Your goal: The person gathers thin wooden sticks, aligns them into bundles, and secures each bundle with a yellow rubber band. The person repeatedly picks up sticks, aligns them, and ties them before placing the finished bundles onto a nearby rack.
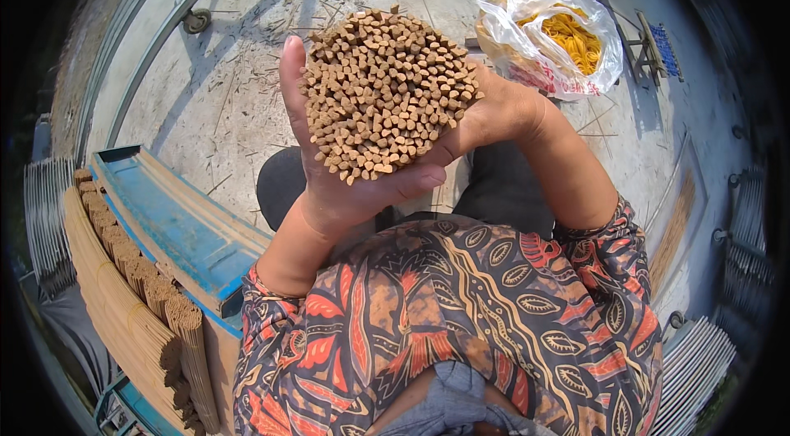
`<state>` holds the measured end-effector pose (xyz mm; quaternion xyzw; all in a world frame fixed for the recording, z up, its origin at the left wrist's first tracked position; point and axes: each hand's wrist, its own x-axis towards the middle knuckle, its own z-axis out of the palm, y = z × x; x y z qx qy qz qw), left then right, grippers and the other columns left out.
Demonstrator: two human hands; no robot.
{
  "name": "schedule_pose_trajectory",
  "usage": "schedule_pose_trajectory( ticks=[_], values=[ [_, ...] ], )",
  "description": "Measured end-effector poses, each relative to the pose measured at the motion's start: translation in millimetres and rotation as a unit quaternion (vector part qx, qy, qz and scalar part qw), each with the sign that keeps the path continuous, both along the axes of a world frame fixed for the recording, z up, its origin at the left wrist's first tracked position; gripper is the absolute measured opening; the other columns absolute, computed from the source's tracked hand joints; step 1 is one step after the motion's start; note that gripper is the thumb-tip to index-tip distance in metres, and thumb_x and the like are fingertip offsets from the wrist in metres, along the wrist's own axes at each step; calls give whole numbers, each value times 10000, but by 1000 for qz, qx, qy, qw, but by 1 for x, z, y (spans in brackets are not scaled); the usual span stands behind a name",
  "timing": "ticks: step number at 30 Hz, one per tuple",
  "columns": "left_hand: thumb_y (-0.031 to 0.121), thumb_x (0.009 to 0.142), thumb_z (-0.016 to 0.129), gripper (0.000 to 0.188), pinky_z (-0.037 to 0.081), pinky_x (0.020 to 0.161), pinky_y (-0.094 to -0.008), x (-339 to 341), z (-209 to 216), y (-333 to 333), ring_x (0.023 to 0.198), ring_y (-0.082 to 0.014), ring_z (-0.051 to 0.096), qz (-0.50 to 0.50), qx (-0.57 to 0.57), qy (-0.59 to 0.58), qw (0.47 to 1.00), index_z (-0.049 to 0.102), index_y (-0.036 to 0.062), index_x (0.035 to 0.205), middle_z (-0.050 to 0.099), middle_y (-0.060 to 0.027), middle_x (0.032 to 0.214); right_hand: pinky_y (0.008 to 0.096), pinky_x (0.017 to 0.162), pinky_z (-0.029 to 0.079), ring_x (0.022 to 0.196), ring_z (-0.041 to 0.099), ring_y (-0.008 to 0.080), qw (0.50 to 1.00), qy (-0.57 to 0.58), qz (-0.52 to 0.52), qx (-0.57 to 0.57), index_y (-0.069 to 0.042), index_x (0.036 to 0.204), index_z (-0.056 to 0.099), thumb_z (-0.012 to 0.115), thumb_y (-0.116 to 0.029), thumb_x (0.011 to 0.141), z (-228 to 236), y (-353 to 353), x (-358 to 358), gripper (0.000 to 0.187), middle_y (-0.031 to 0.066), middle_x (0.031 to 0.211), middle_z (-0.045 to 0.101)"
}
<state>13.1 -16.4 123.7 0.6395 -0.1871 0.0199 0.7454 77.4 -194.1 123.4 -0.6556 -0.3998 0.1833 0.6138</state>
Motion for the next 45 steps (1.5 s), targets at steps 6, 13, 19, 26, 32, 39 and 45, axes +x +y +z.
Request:
schedule_pose_trajectory(
  ticks=[6, 13, 19, 26, 32, 39, 45],
  values=[
    [59, 467, 887, 1428, 376, 1011, -442, 29, -22, 14, 1229, -309, 419, -128, -54, 1, 990, -167, 199, 1421, 359, -159, 1358, 362, 1057, 308, 1255, 393, 275, 994, 67, -68, -45, -48, 1442, 65, 884, -212, 505, -28, 4, -12, 1255, 168, 1359, 394],
    [150, 457, 898, 1271, 379, 1013, -390, 35, -13, 12, 1180, -268, 471, -80, -84, 20, 993, 75, 4, 1415, 446, -155, 1286, 374, 1008, 356, 1185, 454, 280, 978, -101, -181, 13, -46, 1386, 191, 875, -213, 554, -33, 19, -24, 1090, 155, 1292, 444],
    [31, 434, 881, 1217, 448, 936, -366, 41, -10, 31, 1114, -230, 515, -169, -64, 82, 980, 130, 78, 1391, 477, -117, 1254, 348, 968, 389, 1102, 508, 226, 975, -73, -200, 61, -62, 1265, 400, 852, -169, 585, -29, 27, -31, 824, 89, 1201, 531],
    [143, 559, 876, 662, 482, 835, -295, 40, -38, 16, 934, -149, 587, -34, 34, -45, 998, 552, -3, 1117, 625, -58, 1053, 396, 1033, 330, 1234, 417, 310, 977, -114, -174, -40, -87, 1440, -18, 855, -183, 585, -40, 19, -21, 1226, 166, 1361, 388],
    [214, 524, 880, 882, 442, 948, -344, 32, -24, 20, 1085, -216, 539, -103, -25, 68, 992, 445, -2, 1261, 544, -88, 1209, 400, 1037, 325, 1229, 417, 304, 972, -147, -175, -55, -80, 1436, -18, 866, -160, 554, -30, 18, -26, 1252, 171, 1353, 388],
    [233, 520, 896, 859, 446, 911, -314, 37, -41, 9, 1011, -176, 562, -39, 69, -47, 996, 440, -9, 1206, 581, -82, 1124, 391, 1044, 307, 1218, 411, 291, 984, -29, -174, -28, -75, 1425, 37, 858, -175, 564, -41, 15, -26, 1194, 160, 1325, 391],
    [219, 431, 925, 1312, 394, 990, -350, 32, -9, 2, 1174, -230, 457, -91, -49, -25, 994, 85, 11, 1417, 413, -136, 1300, 400, 1032, 322, 1208, 431, 314, 971, -133, -194, -42, -58, 1424, 36, 868, -167, 531, -35, 11, -36, 1225, 189, 1321, 401]
  ],
)
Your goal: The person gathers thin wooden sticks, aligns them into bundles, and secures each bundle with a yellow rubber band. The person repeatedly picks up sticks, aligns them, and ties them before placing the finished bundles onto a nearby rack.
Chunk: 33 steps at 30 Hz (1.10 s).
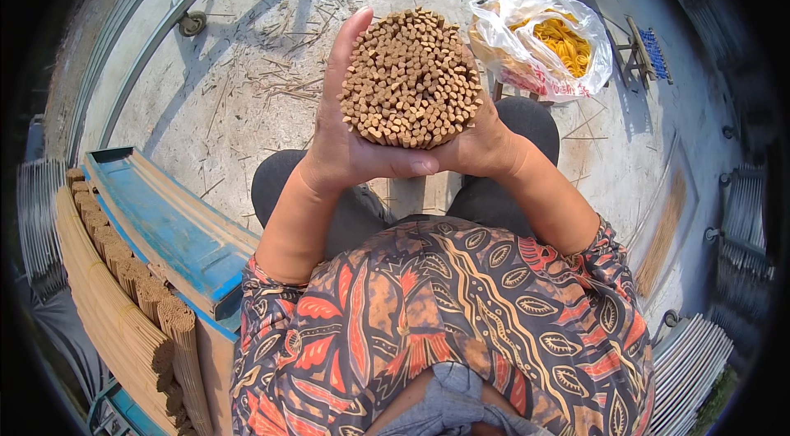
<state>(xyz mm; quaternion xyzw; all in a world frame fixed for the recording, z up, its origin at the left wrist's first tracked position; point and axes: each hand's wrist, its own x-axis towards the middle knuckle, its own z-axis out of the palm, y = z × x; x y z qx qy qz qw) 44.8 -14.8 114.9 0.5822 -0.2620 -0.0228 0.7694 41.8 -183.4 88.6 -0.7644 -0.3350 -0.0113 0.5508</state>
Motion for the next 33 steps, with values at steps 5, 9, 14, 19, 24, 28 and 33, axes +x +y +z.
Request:
schedule_pose_trajectory(
  ticks=[5, 9, 14, 19, 24, 28, 33],
  values=[
    [243, 472, 913, 1232, 359, 1020, -364, -4, -32, 0, 1196, -239, 448, 12, 60, 59, 996, 145, -34, 1394, 424, -143, 1313, 405, 1031, 321, 1214, 420, 310, 998, 39, 26, 37, -46, 1421, 41, 866, -182, 537, -7, -9, 6, 1217, 187, 1323, 398],
    [264, 499, 908, 1207, 355, 1022, -367, -20, -36, 6, 1203, -236, 446, 7, 84, 36, 996, 156, -60, 1387, 430, -147, 1312, 406, 1021, 332, 1205, 424, 317, 999, -32, 8, 9, -44, 1419, 49, 865, -179, 553, 7, -6, -15, 1197, 184, 1309, 402],
    [224, 464, 922, 1293, 325, 1048, -376, -32, -21, 15, 1233, -245, 421, -51, 24, 51, 997, 82, -9, 1420, 395, -140, 1347, 424, 1000, 351, 1177, 440, 356, 993, -99, -4, 62, -54, 1425, 21, 877, -179, 532, 1, 10, -37, 1243, 212, 1303, 387],
    [381, 761, 682, 812, 383, 1010, -373, -51, -21, 35, 1183, -241, 481, -125, -148, 248, 949, 266, 64, 1382, 481, -112, 1291, 429, 994, 350, 1182, 418, 379, 990, -56, 64, 114, -60, 1433, 14, 887, -262, 512, -1, 23, -42, 1285, 229, 1319, 354],
    [450, 960, 276, 514, 426, 960, -379, -63, 3, 37, 1100, -220, 538, -115, -344, 423, 831, 542, 80, 1196, 552, -71, 1221, 429, 1027, 311, 1226, 377, 375, 980, -14, 157, 118, -46, 1431, 39, 886, -323, 499, 8, 28, -36, 1290, 224, 1348, 334],
    [486, 955, 245, 581, 379, 1008, -381, -68, -2, 36, 1141, -238, 502, -66, -308, 262, 912, 474, 47, 1258, 514, -101, 1249, 424, 1075, 251, 1301, 302, 372, 982, 41, 164, 83, -4, 1413, 129, 852, -407, 546, 9, 15, -30, 1199, 217, 1388, 303],
    [461, 961, 249, 587, 326, 1067, -375, -77, -5, 47, 1184, -235, 467, -8, -323, 369, 871, 477, -3, 1239, 497, -135, 1263, 308, 992, 361, 1137, 484, 179, 987, -15, -120, 102, 0, 1257, 428, 677, -103, 822, 5, -46, 13, 511, 117, 1210, 512]
  ],
)
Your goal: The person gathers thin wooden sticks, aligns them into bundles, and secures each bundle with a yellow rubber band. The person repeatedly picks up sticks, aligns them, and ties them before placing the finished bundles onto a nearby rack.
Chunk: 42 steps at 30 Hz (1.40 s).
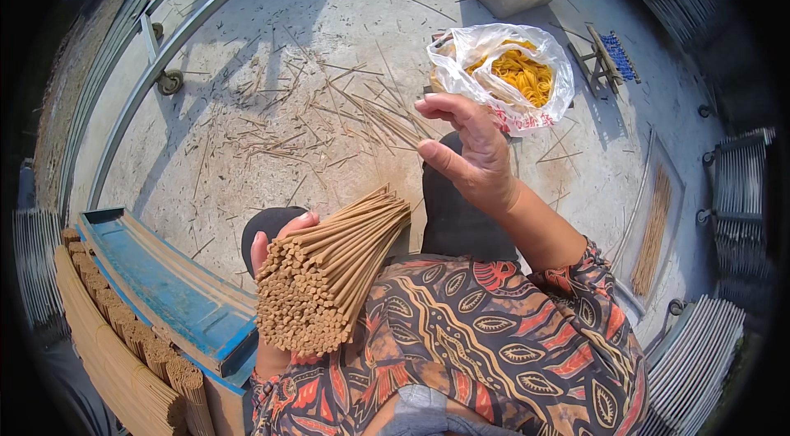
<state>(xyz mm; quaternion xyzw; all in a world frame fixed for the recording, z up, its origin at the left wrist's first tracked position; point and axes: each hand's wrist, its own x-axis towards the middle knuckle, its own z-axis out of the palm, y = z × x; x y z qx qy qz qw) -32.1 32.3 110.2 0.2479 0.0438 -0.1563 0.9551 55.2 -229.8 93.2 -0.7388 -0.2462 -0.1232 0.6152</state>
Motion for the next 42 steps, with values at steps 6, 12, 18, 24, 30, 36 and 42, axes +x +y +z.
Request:
schedule_pose_trajectory(
  ticks=[6, 12, 18, 24, 30, 36, 42],
  values=[
    [441, 972, 247, 604, 310, 1079, -374, 1, -3, 2, 1190, -241, 463, 23, 62, -17, 998, 506, -54, 1201, 518, -174, 1238, 233, 736, 478, 765, 590, 93, 891, 185, -386, -151, -2, 940, 652, 626, -89, 798, -88, -192, 97, 169, 32, 837, 645],
    [421, 977, 228, 595, 289, 1090, -365, -3, -2, -1, 1178, -232, 466, 53, 82, -29, 995, 508, -57, 1196, 520, -173, 1228, 383, 842, 468, 999, 580, 285, 743, 245, -378, -494, -157, 903, 697, 589, -95, 760, -142, -229, 98, 190, 112, 1053, 607],
    [404, 980, 231, 566, 256, 1106, -359, 1, 0, -3, 1194, -217, 456, 22, 58, -41, 997, 499, -36, 1216, 499, -149, 1273, 367, 766, 487, 861, 617, 260, 780, 235, -375, -442, -115, 843, 681, 650, -178, 736, -134, -246, 98, 128, 100, 932, 643],
    [407, 980, 245, 552, 292, 1092, -349, 3, -5, -8, 1216, -219, 448, 28, 35, -63, 997, 461, -18, 1258, 491, -138, 1290, 239, 560, 462, 614, 567, 91, 864, 297, -393, -105, -21, 799, 622, 617, -118, 774, -117, -254, 107, 100, 30, 695, 616],
    [548, 927, 278, 627, 351, 1041, -405, 3, -12, -5, 1177, -261, 480, 19, 107, -102, 989, 392, 89, 1339, 507, -132, 1257, 214, 556, 445, 643, 552, 70, 913, 225, -327, -94, -25, 870, 580, 604, -114, 812, -70, -210, 107, 109, 16, 738, 599],
    [378, 832, 477, 734, 366, 1011, -462, 6, -39, 1, 1249, -312, 387, -43, -45, -155, 986, 66, 269, 1430, 261, -148, 1400, 223, 647, 454, 712, 521, 73, 983, 156, 77, -58, -26, 887, 539, 612, -61, 860, 24, -17, 46, 85, 2, 797, 564],
    [48, 687, 773, 1188, 376, 1001, -470, 8, -38, 8, 1307, -344, 300, -76, 9, -44, 996, -112, 345, 1420, 22, -192, 1482, 328, 587, 458, 679, 569, 254, 947, -114, 258, -155, -40, 845, 541, 635, -25, 783, 53, 79, 32, 114, 91, 741, 559]
  ],
)
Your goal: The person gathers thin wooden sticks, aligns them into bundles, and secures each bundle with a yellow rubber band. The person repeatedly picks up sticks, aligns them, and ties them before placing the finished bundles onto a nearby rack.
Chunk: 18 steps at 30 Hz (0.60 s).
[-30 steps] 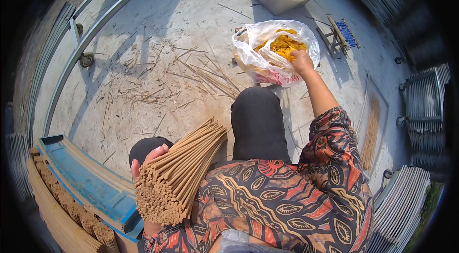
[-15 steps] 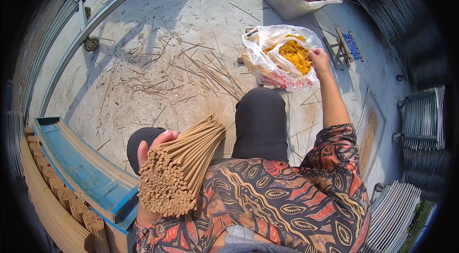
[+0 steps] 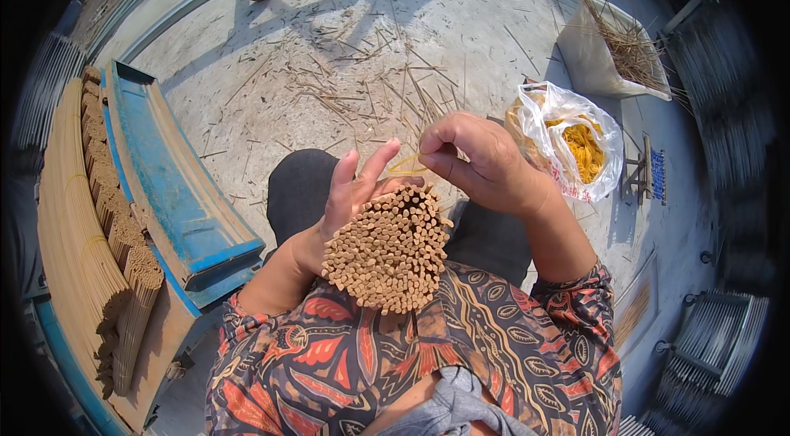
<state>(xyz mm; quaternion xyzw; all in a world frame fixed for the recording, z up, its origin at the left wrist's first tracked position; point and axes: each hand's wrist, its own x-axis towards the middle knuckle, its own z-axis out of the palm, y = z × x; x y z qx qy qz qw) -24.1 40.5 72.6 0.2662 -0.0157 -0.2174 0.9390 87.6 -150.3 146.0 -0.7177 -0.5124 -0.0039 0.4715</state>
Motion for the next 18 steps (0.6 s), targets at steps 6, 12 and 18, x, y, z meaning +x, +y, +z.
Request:
schedule_pose_trajectory(
  ticks=[6, 12, 18],
  values=[
    [165, 639, 825, 1095, 341, 1026, -435, -3, -26, 4, 1288, -318, 326, -34, 94, -135, 986, 79, 137, 1440, 219, -182, 1417, 333, 581, 459, 658, 567, 260, 998, -62, -15, 19, -48, 849, 552, 644, -21, 757, -7, 17, 4, 133, 85, 720, 563],
    [205, 637, 800, 891, 311, 1017, -371, -7, -25, 13, 1219, -305, 359, 11, 291, -277, 916, 301, 3, 1347, 348, -178, 1284, 297, 659, 453, 720, 574, 211, 943, -274, -180, -63, -49, 844, 593, 636, 10, 728, -21, 10, 6, 137, 60, 740, 583],
    [219, 639, 789, 798, 316, 1000, -357, 0, -18, 15, 1181, -305, 380, 122, 416, -436, 789, 394, -18, 1291, 396, -170, 1224, 366, 774, 442, 731, 528, 142, 694, 581, 199, 376, -55, 898, 623, 590, 20, 738, -40, -13, -22, 180, 32, 758, 576]
  ],
)
